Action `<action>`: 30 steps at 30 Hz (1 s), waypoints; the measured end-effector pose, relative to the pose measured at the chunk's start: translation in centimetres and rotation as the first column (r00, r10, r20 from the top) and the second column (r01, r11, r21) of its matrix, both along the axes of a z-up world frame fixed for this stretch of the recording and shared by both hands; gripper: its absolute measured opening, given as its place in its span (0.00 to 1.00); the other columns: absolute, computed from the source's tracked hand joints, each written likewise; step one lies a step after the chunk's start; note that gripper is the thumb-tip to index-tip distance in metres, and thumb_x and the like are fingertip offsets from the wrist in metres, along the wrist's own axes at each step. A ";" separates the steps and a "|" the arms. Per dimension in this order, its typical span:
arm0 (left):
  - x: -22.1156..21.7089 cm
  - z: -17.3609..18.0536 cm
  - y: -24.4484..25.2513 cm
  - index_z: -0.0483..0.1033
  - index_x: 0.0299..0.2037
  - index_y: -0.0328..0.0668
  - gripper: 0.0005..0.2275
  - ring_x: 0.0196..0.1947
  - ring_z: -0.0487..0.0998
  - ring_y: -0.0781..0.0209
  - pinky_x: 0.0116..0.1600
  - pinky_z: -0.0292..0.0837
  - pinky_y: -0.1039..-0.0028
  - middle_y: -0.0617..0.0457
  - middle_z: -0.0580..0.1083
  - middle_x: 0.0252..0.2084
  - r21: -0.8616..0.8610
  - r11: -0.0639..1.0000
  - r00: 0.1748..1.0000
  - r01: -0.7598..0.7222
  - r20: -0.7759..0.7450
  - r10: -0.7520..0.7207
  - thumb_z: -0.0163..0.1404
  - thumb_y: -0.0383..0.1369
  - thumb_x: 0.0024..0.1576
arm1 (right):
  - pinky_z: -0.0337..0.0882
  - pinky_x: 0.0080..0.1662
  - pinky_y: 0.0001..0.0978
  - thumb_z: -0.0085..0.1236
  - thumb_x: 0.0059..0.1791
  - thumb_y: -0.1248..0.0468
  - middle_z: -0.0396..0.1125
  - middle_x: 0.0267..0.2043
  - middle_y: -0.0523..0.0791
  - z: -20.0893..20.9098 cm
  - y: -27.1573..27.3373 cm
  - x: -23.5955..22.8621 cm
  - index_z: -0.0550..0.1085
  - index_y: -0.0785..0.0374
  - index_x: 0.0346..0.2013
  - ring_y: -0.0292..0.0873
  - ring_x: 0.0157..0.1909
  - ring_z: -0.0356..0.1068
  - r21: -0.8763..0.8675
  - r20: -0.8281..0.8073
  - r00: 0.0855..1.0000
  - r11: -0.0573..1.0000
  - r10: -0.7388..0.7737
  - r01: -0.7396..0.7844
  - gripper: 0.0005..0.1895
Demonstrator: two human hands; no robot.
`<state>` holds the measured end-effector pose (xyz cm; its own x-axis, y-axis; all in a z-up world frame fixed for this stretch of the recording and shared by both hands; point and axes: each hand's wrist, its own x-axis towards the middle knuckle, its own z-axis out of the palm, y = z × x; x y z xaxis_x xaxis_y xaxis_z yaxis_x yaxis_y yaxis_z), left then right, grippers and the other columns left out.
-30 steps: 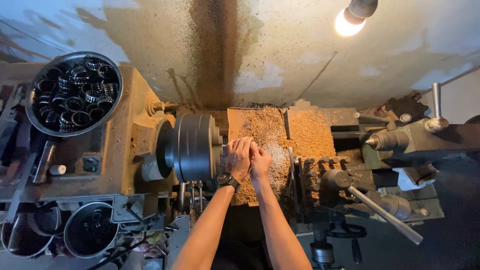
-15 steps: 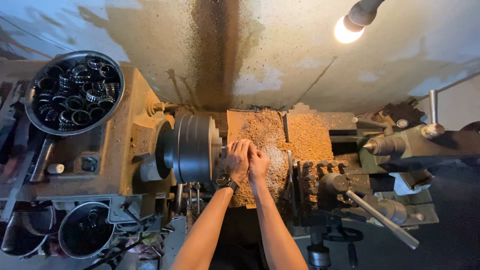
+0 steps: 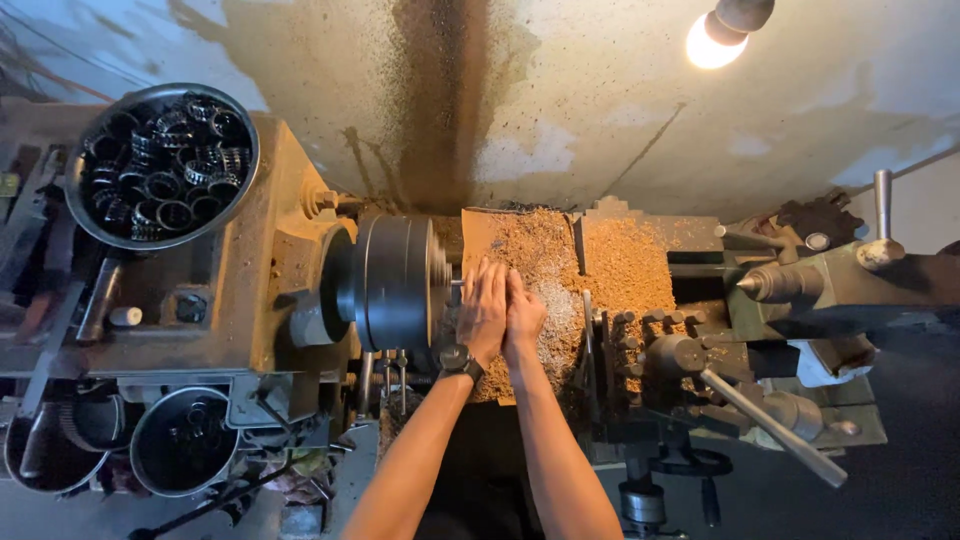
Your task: The person operates a metal lathe to machine small cylindrical metal parts. They hold the parts against the rotating chuck with both hands, then remove the finished pieces and place them into a metal bowl. The process is repeated multiple times throughout the video.
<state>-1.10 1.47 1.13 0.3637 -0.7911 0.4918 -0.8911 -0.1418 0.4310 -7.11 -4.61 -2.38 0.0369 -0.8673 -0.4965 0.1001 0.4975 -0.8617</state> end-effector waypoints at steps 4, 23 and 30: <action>-3.6 4.6 4.6 0.69 0.58 0.29 0.18 0.62 0.72 0.38 0.64 0.69 0.57 0.36 0.70 0.61 -0.100 0.987 0.941 0.125 -0.304 -0.150 0.46 0.19 0.56 | 0.75 0.33 0.29 0.59 0.52 0.56 0.73 0.34 0.47 -0.8 -0.3 -3.5 0.76 0.70 0.39 0.39 0.32 0.72 -0.092 0.094 0.994 0.994 -0.049 0.058 0.16; -5.4 14.6 11.0 0.80 0.46 0.35 0.09 0.47 0.80 0.63 0.50 0.77 0.73 0.50 0.78 0.48 -0.198 0.979 0.403 0.054 -0.892 -0.203 0.54 0.33 0.61 | 0.75 0.44 0.25 0.64 0.46 0.78 0.66 0.57 0.48 17.1 11.1 -10.7 0.73 0.65 0.58 0.37 0.47 0.71 -0.788 -0.312 0.944 0.525 0.112 -0.323 0.26; -4.2 14.1 14.3 0.79 0.44 0.33 0.05 0.49 0.79 0.61 0.52 0.76 0.72 0.48 0.77 0.52 -0.310 0.951 0.365 -0.005 -0.886 -0.286 0.56 0.24 0.59 | 0.73 0.50 0.31 0.64 0.46 0.75 0.67 0.56 0.50 18.4 13.1 -9.7 0.72 0.70 0.57 0.45 0.53 0.71 -0.775 -0.410 0.884 0.425 0.227 -0.468 0.25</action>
